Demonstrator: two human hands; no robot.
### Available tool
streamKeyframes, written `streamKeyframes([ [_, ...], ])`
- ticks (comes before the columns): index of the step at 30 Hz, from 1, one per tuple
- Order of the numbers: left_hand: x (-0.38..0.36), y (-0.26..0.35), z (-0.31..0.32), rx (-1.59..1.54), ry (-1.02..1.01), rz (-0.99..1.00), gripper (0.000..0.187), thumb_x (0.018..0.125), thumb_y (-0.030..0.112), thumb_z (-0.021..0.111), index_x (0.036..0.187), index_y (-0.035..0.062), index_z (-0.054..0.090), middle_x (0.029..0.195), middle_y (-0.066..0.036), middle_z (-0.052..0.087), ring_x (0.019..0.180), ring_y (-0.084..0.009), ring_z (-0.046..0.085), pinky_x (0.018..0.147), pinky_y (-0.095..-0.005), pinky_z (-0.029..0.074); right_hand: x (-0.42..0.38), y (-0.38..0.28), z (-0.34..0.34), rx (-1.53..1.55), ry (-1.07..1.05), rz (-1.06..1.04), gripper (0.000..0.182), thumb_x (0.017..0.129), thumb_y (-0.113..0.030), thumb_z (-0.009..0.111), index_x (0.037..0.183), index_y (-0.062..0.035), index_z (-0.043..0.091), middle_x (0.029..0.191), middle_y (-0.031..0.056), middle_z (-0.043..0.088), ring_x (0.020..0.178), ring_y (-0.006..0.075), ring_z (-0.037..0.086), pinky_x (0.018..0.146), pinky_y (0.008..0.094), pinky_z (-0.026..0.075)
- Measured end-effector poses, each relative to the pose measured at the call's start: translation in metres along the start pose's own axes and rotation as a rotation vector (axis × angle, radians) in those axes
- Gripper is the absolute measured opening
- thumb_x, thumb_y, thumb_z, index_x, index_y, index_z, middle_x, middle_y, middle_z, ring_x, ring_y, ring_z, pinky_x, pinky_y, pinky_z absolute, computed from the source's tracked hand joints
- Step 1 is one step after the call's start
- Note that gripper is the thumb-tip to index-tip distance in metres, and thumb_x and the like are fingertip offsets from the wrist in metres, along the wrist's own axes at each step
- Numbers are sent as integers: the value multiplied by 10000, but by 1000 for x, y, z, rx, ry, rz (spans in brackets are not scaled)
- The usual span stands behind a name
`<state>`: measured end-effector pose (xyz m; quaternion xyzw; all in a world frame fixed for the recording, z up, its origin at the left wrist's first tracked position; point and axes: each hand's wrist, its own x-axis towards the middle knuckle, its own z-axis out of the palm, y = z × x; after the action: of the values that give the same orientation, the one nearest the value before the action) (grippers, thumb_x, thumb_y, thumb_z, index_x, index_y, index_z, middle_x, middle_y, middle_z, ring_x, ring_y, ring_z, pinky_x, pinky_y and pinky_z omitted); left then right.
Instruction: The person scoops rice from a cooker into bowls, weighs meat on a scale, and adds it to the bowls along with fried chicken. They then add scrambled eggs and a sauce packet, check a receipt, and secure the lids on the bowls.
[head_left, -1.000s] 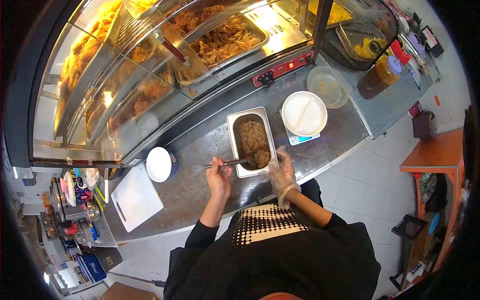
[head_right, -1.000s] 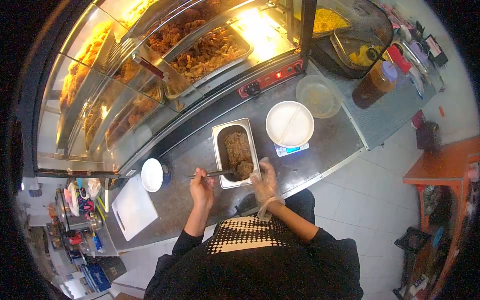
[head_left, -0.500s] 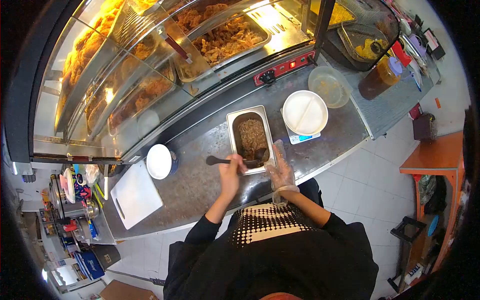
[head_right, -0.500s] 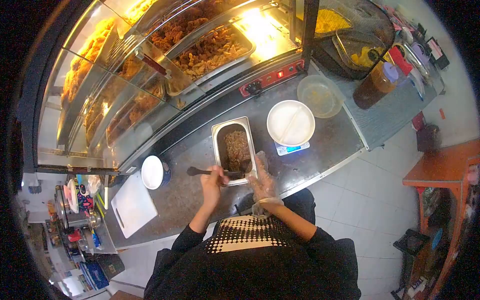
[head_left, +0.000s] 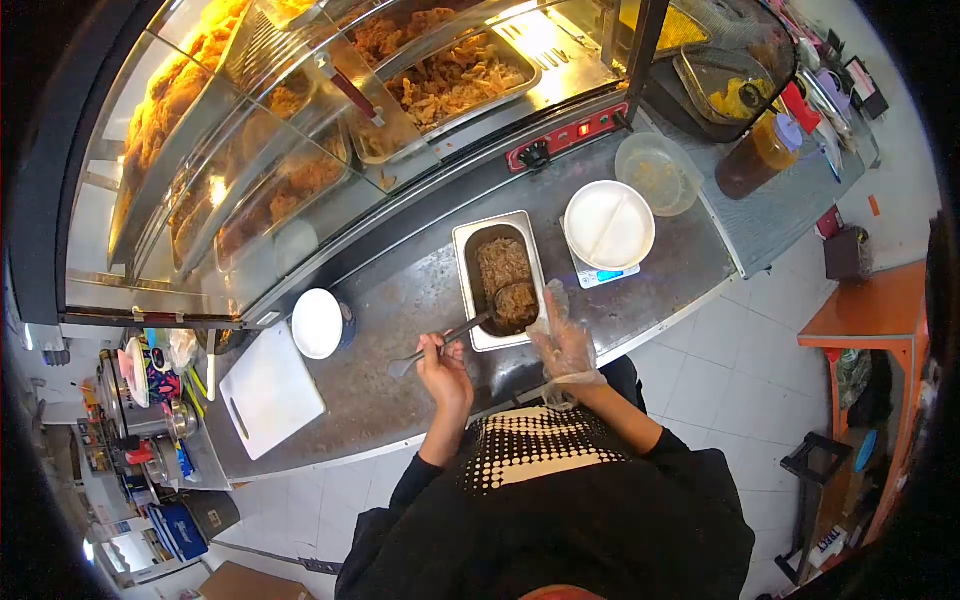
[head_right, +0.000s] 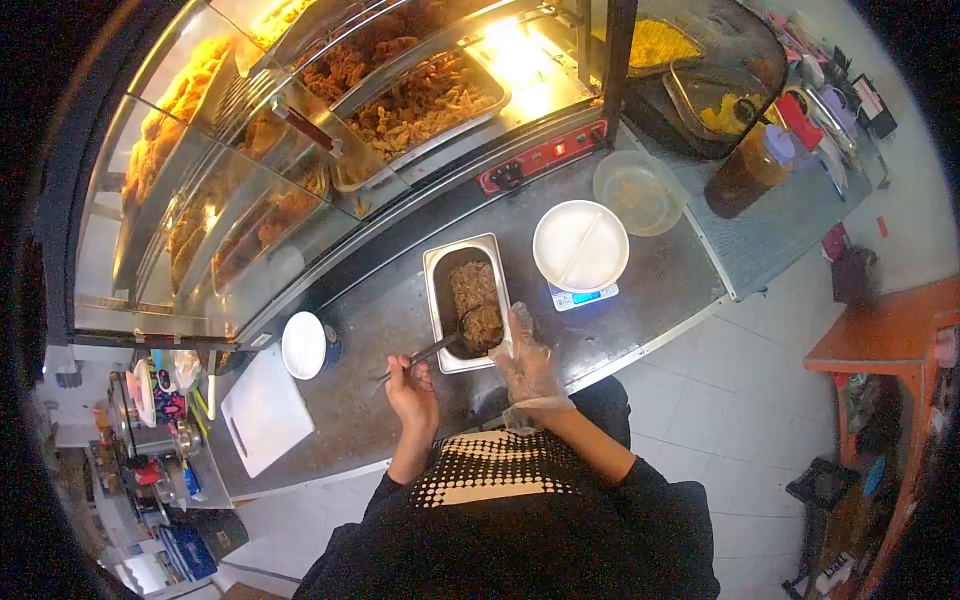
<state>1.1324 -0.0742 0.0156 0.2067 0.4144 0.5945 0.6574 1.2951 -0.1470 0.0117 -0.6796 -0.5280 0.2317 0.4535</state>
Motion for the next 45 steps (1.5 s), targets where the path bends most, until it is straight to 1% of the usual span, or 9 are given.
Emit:
streamKeyframes([
  [4,-14,-8,18,152,-77,58,227,878,236,431,731,63,428,714,-43,499,580,-127,507,583,-245,441,1,-2,0,8,63,-80,616,773,-181,542,1277,13,246,968,260,522,674,381,540,593,388,429],
  [10,-26,-33,33,494,-365,288,239,886,220,413,731,39,428,693,-52,475,588,-129,515,600,-258,437,-2,10,5,102,31,-37,613,777,-204,545,1274,10,256,976,267,518,709,295,586,626,355,432],
  [13,-22,-24,33,323,-198,155,215,881,183,416,717,44,433,679,-48,471,600,-135,522,639,-267,452,0,-4,-4,138,-91,170,601,775,-194,546,1271,3,269,942,267,530,741,245,594,648,331,434],
  [16,-13,-7,25,87,-48,58,192,874,181,423,733,54,446,692,-37,485,603,-137,536,596,-242,469,1,1,-1,116,6,27,588,773,-181,545,1267,-5,281,858,257,549,737,258,600,647,324,438],
  [22,3,-8,-11,-217,88,-92,181,870,200,444,747,67,445,715,-20,489,612,-132,522,582,-229,473,5,1,2,-46,187,-163,565,748,-184,576,1238,-17,350,1033,239,510,923,335,534,768,369,413],
  [25,4,3,-9,-203,95,6,184,867,205,454,744,68,444,717,-17,477,632,-130,510,567,-224,459,6,-8,-13,-6,85,-49,541,733,-185,590,1213,-31,393,1127,220,457,995,347,479,836,381,382],
  [32,9,40,24,-127,35,190,213,877,216,431,726,67,435,699,-16,467,651,-134,491,531,-212,428,41,-36,-28,-222,102,-210,466,770,-273,533,1173,-57,442,1091,150,474,1020,330,425,890,417,342],
  [38,25,30,1,-309,-2,29,208,882,202,412,728,65,432,689,-33,456,591,-146,452,526,-224,390,76,-27,-13,-265,35,-260,356,688,-186,598,1038,-133,560,1081,83,507,1011,293,446,864,383,375],
  [45,20,43,0,-365,-93,11,214,883,195,405,725,53,431,693,-57,465,585,-153,451,547,-232,398,91,-19,0,-98,81,-367,266,644,-164,608,909,-155,624,807,83,584,860,263,527,799,383,394],
])
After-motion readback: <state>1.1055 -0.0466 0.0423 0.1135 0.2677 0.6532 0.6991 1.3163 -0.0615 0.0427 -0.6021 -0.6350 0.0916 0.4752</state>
